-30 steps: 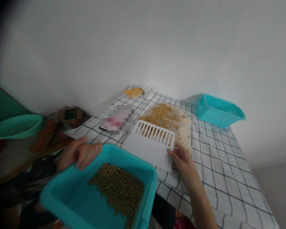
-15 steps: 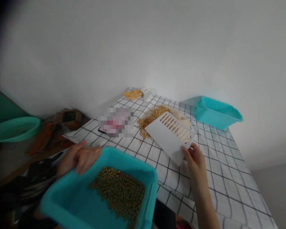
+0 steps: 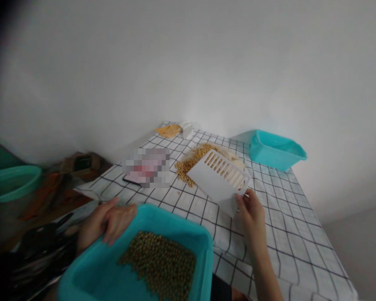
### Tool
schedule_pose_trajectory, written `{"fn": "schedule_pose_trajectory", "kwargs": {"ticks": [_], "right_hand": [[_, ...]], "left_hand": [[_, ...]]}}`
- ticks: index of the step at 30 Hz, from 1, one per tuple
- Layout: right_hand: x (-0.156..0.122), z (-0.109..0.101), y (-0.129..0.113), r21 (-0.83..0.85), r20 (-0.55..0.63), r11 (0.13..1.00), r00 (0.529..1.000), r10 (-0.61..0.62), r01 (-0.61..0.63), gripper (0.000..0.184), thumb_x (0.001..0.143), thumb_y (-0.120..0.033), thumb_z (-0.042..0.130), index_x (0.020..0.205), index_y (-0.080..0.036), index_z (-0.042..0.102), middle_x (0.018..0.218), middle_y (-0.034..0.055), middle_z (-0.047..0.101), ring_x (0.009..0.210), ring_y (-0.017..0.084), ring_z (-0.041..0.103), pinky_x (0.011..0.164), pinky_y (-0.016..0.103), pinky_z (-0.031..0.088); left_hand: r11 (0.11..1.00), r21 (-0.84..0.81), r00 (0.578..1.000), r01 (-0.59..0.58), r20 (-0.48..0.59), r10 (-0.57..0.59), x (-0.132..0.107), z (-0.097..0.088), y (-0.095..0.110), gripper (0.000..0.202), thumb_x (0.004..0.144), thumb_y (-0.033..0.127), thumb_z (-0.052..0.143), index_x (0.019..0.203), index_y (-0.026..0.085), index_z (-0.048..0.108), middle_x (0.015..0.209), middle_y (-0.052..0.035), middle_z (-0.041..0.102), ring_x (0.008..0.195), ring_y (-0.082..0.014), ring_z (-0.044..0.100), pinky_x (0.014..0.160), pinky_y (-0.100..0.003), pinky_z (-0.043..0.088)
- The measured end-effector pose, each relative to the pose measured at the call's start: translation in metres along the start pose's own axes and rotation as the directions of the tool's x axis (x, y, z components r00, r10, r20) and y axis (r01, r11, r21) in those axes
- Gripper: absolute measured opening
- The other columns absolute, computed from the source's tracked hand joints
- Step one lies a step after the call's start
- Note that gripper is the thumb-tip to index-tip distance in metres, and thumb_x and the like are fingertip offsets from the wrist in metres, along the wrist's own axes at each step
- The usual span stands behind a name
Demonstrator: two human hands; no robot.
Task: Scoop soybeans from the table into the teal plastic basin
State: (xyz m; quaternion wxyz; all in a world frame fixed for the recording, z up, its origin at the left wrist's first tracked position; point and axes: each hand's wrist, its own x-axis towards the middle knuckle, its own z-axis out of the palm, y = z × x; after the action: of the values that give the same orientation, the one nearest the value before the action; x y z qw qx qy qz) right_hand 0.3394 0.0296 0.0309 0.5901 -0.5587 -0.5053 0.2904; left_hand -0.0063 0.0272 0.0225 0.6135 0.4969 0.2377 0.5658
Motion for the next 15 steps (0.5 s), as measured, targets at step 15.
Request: {"fn": "schedule_pose_trajectory", "kwargs": {"ticks": [15], "right_hand": [[0.013, 0.018, -0.004, -0.236, 0.054, 0.964, 0.992, -0.112, 0.122, 0.025, 0.091, -0.043, 0.058, 0.104, -0.021, 0.059, 0.094, 0.0091, 0.075, 0.076, 0.024, 0.067, 0.066, 0.033, 0.048]], "left_hand": [[0.978, 0.133, 0.950, -0.158, 0.290, 0.113, 0.011, -0.037, -0.017, 0.072, 0.104, 0.038, 0.028, 0.038, 0.024, 0.052, 0.031, -0.0019, 0.054, 0.034, -0.0155, 0.053, 0.071, -0.035, 0.048]]}}
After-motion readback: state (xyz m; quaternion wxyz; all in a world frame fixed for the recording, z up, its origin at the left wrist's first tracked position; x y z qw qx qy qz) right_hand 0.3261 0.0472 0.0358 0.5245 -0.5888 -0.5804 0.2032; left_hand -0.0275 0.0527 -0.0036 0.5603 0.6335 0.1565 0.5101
